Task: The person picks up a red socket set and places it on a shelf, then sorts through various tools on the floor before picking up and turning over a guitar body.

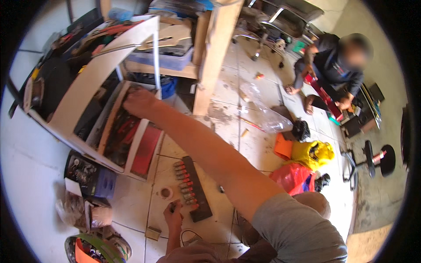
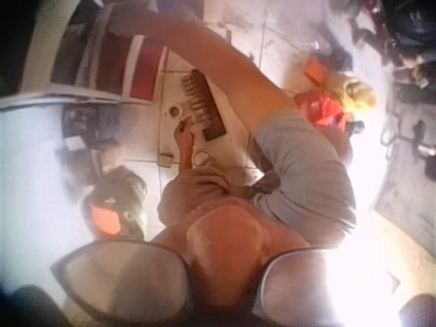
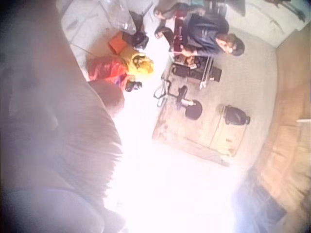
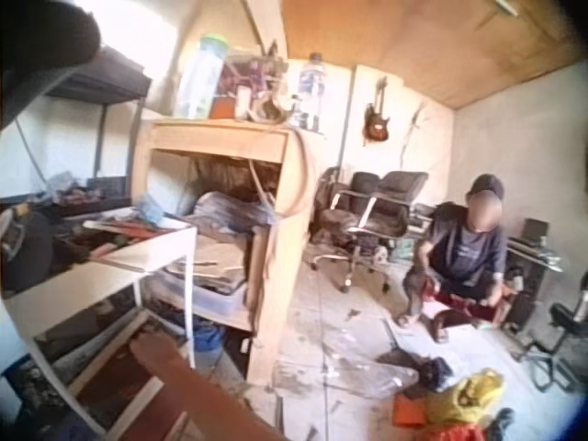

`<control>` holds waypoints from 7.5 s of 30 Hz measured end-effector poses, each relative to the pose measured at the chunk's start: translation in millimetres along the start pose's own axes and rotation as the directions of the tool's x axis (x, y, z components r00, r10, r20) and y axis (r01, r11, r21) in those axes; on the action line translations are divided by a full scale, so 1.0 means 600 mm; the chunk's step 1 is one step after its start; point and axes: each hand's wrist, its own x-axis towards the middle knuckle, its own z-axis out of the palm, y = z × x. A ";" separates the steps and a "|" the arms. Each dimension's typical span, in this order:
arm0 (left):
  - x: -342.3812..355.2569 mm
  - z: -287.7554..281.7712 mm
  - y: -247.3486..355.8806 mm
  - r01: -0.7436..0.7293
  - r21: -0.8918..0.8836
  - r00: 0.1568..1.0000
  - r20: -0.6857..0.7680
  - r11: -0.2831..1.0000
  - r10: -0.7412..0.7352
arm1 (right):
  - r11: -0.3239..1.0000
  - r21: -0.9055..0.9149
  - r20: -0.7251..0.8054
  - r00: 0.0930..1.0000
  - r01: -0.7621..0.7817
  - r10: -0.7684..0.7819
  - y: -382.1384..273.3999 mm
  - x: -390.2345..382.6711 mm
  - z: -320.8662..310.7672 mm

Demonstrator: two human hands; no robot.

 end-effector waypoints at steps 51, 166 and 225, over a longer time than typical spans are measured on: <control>-0.001 0.006 -0.057 -0.204 0.719 0.969 0.052 0.664 0.242 | 0.290 0.183 0.774 0.320 -0.939 0.547 -0.337 -0.610 0.076; 0.006 -0.014 -0.027 0.296 0.172 0.933 0.161 0.940 -0.323 | -0.690 0.429 0.890 0.402 -0.582 0.215 -0.301 -0.662 0.131; 0.047 0.018 0.000 0.011 0.418 0.975 0.197 0.908 -0.103 | -0.516 0.613 0.787 0.522 -0.598 0.330 -0.290 -0.651 0.092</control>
